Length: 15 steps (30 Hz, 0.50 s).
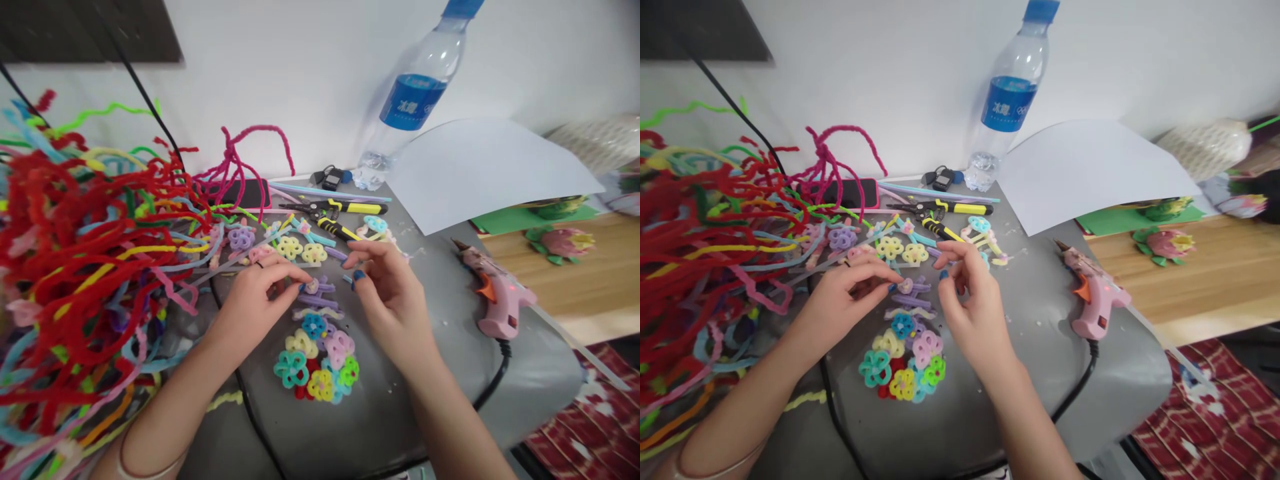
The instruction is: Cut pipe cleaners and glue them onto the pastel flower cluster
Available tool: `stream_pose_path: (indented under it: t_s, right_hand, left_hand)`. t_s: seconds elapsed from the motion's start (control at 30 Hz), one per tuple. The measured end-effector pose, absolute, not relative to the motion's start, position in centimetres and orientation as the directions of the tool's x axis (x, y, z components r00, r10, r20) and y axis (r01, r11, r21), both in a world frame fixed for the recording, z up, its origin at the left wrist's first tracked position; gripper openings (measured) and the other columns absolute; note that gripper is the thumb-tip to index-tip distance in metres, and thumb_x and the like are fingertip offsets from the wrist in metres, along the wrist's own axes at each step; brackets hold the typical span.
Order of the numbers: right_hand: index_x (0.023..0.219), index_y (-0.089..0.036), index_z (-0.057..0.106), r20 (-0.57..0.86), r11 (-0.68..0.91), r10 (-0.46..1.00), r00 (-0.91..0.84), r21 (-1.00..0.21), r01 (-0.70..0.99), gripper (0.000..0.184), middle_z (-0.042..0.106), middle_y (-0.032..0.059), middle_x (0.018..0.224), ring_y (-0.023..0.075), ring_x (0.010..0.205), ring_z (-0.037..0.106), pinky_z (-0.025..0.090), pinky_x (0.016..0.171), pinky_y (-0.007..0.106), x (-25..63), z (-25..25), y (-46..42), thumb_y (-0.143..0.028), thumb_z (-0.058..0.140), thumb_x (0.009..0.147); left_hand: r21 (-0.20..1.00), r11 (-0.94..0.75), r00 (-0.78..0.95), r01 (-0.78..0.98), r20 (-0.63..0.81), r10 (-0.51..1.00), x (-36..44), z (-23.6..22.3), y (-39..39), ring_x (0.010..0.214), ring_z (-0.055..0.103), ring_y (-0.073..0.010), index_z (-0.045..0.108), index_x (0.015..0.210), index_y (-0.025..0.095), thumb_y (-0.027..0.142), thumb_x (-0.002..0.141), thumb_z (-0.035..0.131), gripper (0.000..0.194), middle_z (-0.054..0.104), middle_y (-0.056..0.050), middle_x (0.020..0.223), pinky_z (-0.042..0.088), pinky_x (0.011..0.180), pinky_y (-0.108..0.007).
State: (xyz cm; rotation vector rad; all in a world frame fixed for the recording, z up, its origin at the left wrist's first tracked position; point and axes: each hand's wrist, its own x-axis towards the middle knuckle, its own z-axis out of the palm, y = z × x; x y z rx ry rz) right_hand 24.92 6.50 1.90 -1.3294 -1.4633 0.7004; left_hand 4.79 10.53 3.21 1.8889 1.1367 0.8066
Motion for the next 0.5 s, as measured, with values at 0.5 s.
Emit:
stream_pose_path:
  t_s: [0.5]
  right_hand:
    - [0.100, -0.022, 0.066, 0.228, 0.158, 0.968, 0.101, -0.874, 0.460, 0.016, 0.051, -0.0044, 0.071, 0.0123, 0.058, 0.047, 0.037, 0.054, 0.027, 25.15, 2.29, 6.03, -0.015, 0.055, 0.090]
  left_hand:
    - [0.783, -0.320, 0.358, 0.533, 0.133, 0.924, 4.23, 3.42, 10.34, 0.054, 0.051, -0.0079, 0.066, 0.084, 0.020, 0.006, 0.083, 0.061, 0.015, 0.055, 0.008, 0.063, 0.037, 0.054, -0.020]
